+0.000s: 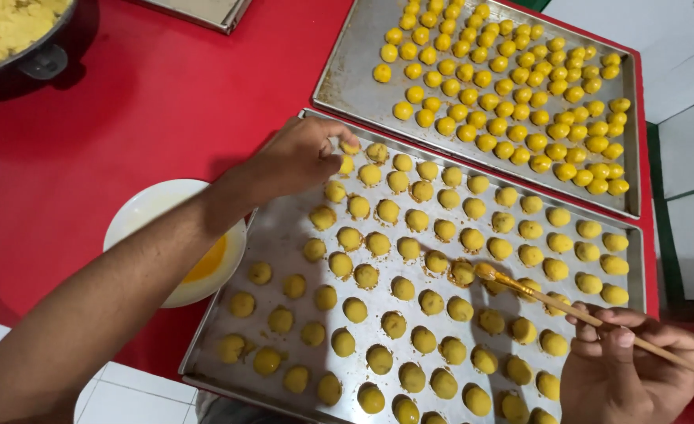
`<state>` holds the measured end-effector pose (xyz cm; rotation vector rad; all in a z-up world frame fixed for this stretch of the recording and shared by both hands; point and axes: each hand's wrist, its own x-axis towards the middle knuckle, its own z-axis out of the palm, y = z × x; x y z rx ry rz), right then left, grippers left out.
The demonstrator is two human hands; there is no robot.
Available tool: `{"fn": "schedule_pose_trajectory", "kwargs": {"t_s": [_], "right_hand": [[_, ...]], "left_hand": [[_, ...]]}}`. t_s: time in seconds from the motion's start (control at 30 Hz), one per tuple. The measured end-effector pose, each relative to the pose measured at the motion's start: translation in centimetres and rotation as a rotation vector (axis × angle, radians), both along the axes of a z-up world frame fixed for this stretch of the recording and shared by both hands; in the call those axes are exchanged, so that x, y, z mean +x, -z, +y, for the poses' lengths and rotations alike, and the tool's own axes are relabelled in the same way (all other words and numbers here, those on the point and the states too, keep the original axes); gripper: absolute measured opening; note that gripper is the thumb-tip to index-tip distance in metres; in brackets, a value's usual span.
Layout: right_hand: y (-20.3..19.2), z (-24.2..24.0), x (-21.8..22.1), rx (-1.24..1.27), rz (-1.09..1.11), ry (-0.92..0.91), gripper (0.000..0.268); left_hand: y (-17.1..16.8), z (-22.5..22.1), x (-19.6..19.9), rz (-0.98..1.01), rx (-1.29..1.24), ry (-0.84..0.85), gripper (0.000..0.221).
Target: Applying egg wash glaze to small round cookies on baking trays using a pastry brush.
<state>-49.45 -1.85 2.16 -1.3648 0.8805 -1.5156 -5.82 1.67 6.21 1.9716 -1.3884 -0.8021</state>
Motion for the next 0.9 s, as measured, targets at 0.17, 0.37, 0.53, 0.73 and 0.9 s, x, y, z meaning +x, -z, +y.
{"fn": "schedule_pose_trajectory", "kwargs": {"t_s": [0.17,0.37,0.53,0.73,0.9], "right_hand": [[0.1,-0.2,-0.7,0.03,-0.013,-0.044,0.023],[0.5,-0.5,-0.7,0.001,0.008,-0.048,0.022],[0.6,-0.6,-0.8,0.004,-0.004,-0.058,0.022],[0.7,-0.5,-0.8,-0.004,0.004,-0.049,0.02],[0.7,-0.4,-1.0,-0.018,0.016,-0.066,0.02]], "left_hand": [[3.6,-1.1,2.2,-0.28,-0.046,0.115,0.042],[3.3,-0.6,2.7,-0.307,-0.235,-0.001,0.023],[2.5,-0.7,2.6,-0.369,-0.181,-0.057,0.042],[0.9,0.5,1.7,-0.193,0.089,0.023,0.09],[3.6,-0.6,2.8,-0.353,-0.25,0.055,0.026]]}}
